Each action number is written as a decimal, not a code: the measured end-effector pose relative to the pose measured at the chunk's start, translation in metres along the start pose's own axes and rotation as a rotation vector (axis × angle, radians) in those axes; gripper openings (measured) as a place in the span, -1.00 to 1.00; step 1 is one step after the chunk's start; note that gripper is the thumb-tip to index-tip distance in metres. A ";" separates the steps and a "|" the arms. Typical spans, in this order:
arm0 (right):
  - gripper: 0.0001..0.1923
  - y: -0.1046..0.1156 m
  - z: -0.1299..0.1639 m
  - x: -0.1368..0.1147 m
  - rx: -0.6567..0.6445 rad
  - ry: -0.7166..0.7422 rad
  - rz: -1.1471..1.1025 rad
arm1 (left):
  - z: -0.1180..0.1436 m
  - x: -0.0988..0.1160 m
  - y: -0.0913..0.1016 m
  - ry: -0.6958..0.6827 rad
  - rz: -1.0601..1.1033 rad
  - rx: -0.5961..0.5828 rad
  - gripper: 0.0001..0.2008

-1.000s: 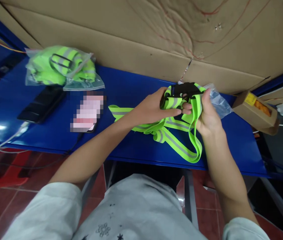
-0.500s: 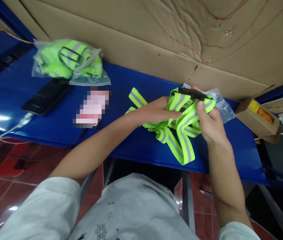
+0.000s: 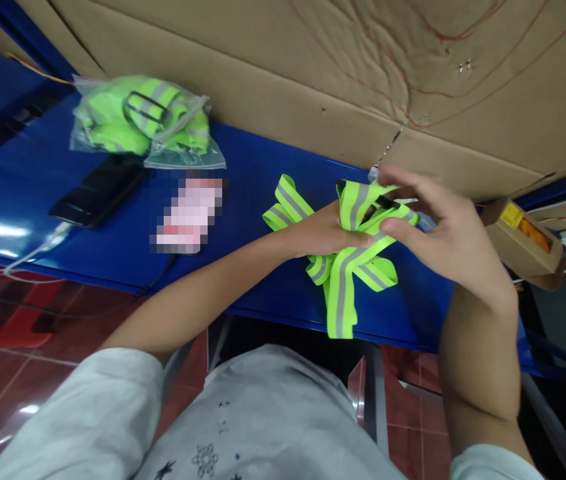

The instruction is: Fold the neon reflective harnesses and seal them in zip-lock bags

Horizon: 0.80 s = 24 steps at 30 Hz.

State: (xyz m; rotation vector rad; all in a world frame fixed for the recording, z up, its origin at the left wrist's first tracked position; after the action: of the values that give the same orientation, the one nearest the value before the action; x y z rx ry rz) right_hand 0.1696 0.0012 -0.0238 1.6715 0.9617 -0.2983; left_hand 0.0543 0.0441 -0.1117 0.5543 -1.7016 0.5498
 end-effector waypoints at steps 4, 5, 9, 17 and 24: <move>-0.69 -0.008 -0.018 -0.025 -0.075 0.029 0.239 | 0.004 0.006 0.000 -0.011 -0.039 -0.035 -0.54; -0.63 -0.007 -0.023 -0.025 -0.043 0.014 0.256 | 0.004 0.005 -0.001 0.018 0.018 -0.042 -0.53; -0.42 -0.001 -0.037 -0.011 0.017 -0.061 0.197 | 0.009 -0.004 -0.016 0.217 0.348 -0.156 -0.54; -0.63 -0.008 -0.040 0.022 -0.086 -0.270 -0.253 | 0.012 0.003 -0.013 0.133 0.190 -0.101 -0.64; -0.45 -0.018 -0.031 -0.016 -0.272 0.079 0.161 | 0.006 0.005 0.002 0.032 0.010 -0.016 -0.70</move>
State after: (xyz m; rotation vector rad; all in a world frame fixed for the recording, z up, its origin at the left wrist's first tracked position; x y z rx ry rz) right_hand 0.1373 0.0229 -0.0156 1.5075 0.8768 0.0067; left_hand 0.0477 0.0415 -0.1084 0.5228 -1.6779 0.5490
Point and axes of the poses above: each hand's wrist, its own z-axis away from the middle knuckle, its own y-axis out of the back of the hand, x = y × z, the point moved 8 cm from there along -z, towards the middle knuckle, and after that the axes turned 1 degree about z, right-handed, at the moved point
